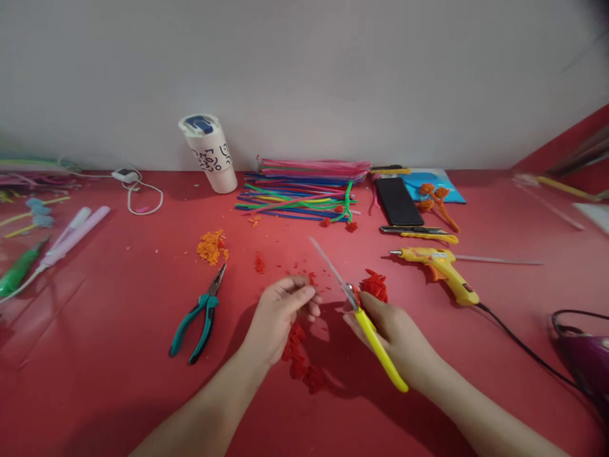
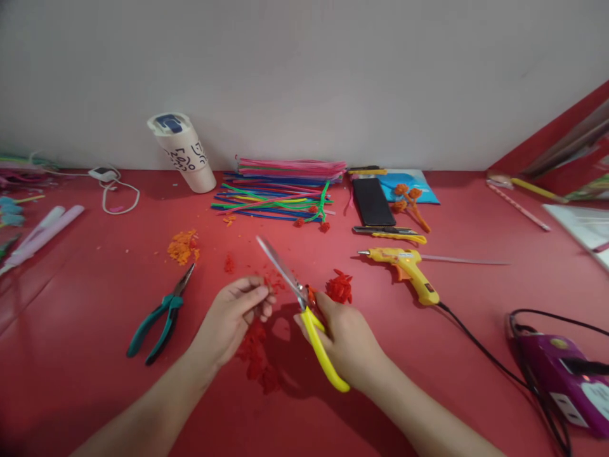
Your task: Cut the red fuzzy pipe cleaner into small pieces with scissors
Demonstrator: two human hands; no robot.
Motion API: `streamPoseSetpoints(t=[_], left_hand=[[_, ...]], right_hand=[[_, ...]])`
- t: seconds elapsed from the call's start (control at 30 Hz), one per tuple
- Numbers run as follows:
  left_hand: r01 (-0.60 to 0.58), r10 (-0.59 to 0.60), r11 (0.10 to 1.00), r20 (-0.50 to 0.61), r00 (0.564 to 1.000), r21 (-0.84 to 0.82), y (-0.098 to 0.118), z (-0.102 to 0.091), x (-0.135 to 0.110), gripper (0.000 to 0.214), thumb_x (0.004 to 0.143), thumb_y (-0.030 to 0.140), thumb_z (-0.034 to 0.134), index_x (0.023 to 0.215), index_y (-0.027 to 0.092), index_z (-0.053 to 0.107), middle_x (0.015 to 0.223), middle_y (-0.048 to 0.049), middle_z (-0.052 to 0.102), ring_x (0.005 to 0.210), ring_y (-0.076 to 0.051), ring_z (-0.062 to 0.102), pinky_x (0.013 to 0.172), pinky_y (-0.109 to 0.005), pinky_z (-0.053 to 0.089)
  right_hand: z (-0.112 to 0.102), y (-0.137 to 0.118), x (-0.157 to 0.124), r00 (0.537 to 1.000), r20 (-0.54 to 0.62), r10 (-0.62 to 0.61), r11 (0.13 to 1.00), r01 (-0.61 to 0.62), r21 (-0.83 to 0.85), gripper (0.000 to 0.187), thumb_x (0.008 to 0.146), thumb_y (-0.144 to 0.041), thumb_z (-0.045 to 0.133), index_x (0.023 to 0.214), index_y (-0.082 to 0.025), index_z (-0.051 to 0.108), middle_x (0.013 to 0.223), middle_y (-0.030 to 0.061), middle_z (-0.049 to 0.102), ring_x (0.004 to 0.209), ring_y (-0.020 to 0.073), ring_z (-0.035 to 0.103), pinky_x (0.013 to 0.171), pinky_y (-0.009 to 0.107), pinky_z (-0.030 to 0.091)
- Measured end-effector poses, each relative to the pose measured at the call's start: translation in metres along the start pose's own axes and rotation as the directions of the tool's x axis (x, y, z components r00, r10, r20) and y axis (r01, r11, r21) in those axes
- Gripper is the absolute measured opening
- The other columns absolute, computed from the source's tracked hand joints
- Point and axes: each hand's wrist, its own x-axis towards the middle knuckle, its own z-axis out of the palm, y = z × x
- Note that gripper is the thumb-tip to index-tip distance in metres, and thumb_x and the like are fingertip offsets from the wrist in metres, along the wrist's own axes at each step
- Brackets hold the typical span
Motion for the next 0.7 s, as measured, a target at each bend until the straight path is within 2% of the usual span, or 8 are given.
streamPoseSetpoints(t=[0.07, 0.2, 0.3, 0.47, 0.6, 0.7], left_hand=[[0.079, -0.088, 0.992, 0.092, 0.992, 0.101, -0.003, 0.002, -0.002, 0.008, 0.071, 0.021, 0.061, 0.071, 0.014, 0.058, 0.062, -0.0009, 0.062, 0.049, -0.007, 0.054, 0.048, -0.018, 0.042], [0.091, -0.150, 0.948, 0.177, 0.973, 0.306, -0.006, 0.007, -0.005, 0.010, 0.071, 0.023, 0.060, 0.069, 0.014, 0.060, 0.058, -0.0002, 0.059, 0.048, -0.008, 0.053, 0.047, -0.019, 0.042], [0.061, -0.155, 0.910, 0.199, 0.968, 0.411, -0.004, 0.010, -0.008, 0.009, 0.070, 0.023, 0.059, 0.067, 0.014, 0.061, 0.050, 0.0011, 0.056, 0.045, -0.008, 0.050, 0.047, -0.019, 0.040], [0.031, -0.142, 0.870, 0.189, 0.972, 0.493, -0.004, 0.013, -0.010, 0.006, 0.068, 0.019, 0.059, 0.063, 0.016, 0.061, 0.047, 0.0021, 0.053, 0.043, -0.009, 0.049, 0.046, -0.019, 0.039], [0.031, -0.103, 0.874, 0.124, 0.987, 0.485, -0.008, 0.014, -0.010, 0.001, 0.064, 0.016, 0.061, 0.064, 0.016, 0.062, 0.048, 0.0027, 0.054, 0.043, -0.009, 0.050, 0.046, -0.020, 0.040], [0.029, -0.083, 0.880, 0.094, 0.992, 0.474, -0.011, 0.014, -0.010, 0.003, 0.062, 0.017, 0.063, 0.065, 0.017, 0.062, 0.052, 0.0025, 0.056, 0.046, -0.009, 0.052, 0.048, -0.021, 0.042]], right_hand=[[0.000, -0.003, 0.000, 0.998, 0.023, 0.065, 0.961, -0.068, 0.266, 0.022, 0.080, -0.040, 0.039, 0.073, -0.020, 0.043, 0.052, -0.0062, 0.038, 0.043, 0.0086, 0.037, 0.043, 0.021, 0.030], [0.001, -0.011, 0.000, 0.987, 0.134, 0.092, 0.774, -0.155, 0.613, 0.025, 0.079, -0.042, 0.040, 0.081, -0.018, 0.046, 0.046, -0.0087, 0.038, 0.036, 0.0071, 0.035, 0.037, 0.021, 0.029], [-0.002, -0.018, 0.001, 0.981, 0.156, 0.115, 0.734, -0.190, 0.652, 0.021, 0.076, -0.039, 0.044, 0.077, -0.018, 0.044, 0.042, -0.0099, 0.038, 0.034, 0.0062, 0.034, 0.038, 0.020, 0.029], [-0.008, -0.023, 0.001, 0.976, 0.181, 0.122, 0.775, -0.208, 0.597, 0.015, 0.075, -0.031, 0.043, 0.066, -0.019, 0.041, 0.040, -0.0097, 0.036, 0.035, 0.0055, 0.034, 0.038, 0.019, 0.029], [-0.004, -0.022, -0.001, 0.987, 0.088, 0.135, 0.841, -0.161, 0.517, 0.009, 0.072, -0.024, 0.043, 0.065, -0.020, 0.040, 0.044, -0.0101, 0.034, 0.036, 0.0050, 0.033, 0.039, 0.018, 0.029], [0.000, -0.023, -0.002, 0.989, 0.044, 0.142, 0.855, -0.145, 0.497, 0.009, 0.071, -0.023, 0.044, 0.064, -0.020, 0.039, 0.047, -0.0095, 0.034, 0.038, 0.0050, 0.033, 0.040, 0.019, 0.030]])
